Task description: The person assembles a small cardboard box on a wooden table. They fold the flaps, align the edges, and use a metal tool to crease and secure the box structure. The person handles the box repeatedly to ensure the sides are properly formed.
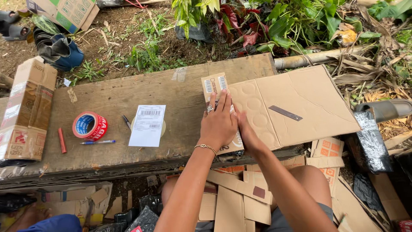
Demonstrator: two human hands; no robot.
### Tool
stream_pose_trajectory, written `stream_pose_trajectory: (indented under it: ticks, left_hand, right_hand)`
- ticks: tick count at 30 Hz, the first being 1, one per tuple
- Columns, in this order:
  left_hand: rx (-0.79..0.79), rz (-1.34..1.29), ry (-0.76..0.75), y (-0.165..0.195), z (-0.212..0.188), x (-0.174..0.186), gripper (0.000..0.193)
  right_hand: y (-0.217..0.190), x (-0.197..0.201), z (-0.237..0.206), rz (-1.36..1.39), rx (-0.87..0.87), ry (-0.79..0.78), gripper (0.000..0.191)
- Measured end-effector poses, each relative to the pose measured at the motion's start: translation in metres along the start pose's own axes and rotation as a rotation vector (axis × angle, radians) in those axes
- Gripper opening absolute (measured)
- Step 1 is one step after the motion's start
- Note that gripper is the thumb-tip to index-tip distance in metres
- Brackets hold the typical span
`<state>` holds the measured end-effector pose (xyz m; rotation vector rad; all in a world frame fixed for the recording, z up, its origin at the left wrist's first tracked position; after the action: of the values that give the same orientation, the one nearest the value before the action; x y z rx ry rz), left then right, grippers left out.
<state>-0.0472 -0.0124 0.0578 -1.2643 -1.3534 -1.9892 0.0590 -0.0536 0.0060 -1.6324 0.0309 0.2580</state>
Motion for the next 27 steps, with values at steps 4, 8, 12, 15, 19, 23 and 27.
stream_pose_trajectory:
  ticks: [4, 8, 12, 15, 19, 23, 27]
  left_hand:
    - [0.018, -0.008, -0.006, 0.000, 0.001, 0.000, 0.065]
    - [0.009, 0.019, -0.026, 0.000, 0.004, 0.001, 0.066]
    - [0.026, 0.016, -0.063, 0.000, 0.001, 0.000, 0.066]
    - [0.052, 0.011, -0.101, 0.002, 0.000, 0.000, 0.065]
    - [0.028, 0.033, -0.064, 0.004, 0.001, 0.004, 0.066]
    - [0.031, 0.018, -0.054, 0.004, 0.001, 0.003, 0.065]
    - [0.062, 0.026, -0.094, 0.004, 0.002, 0.001, 0.065]
  right_hand:
    - [0.013, -0.001, -0.068, -0.227, 0.004, 0.055, 0.077]
    - [0.023, 0.049, -0.107, -0.351, -0.222, 0.194, 0.058]
    - [-0.005, 0.126, -0.113, -1.369, 0.037, 0.656, 0.043]
    - [-0.019, 0.154, -0.108, -1.812, 0.309, 0.527, 0.062]
    - [-0.015, 0.152, -0.123, -1.947, 0.274, 0.369, 0.076]
    - [-0.011, 0.128, -0.146, -1.868, 0.377, 0.369, 0.068]
    - [-0.016, 0.119, -0.144, -1.662, 0.203, 0.574, 0.030]
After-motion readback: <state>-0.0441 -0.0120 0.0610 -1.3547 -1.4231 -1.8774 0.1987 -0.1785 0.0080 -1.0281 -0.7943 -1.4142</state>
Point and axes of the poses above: each hand's wrist, its own z-axis towards the middle knuckle, its own x-axis out of the back of the hand, y = z × x, the point moved 2 cm from there along z, towards the middle knuckle, and after that the axes turned 12 degrees about -z, right-handed, at the moved point
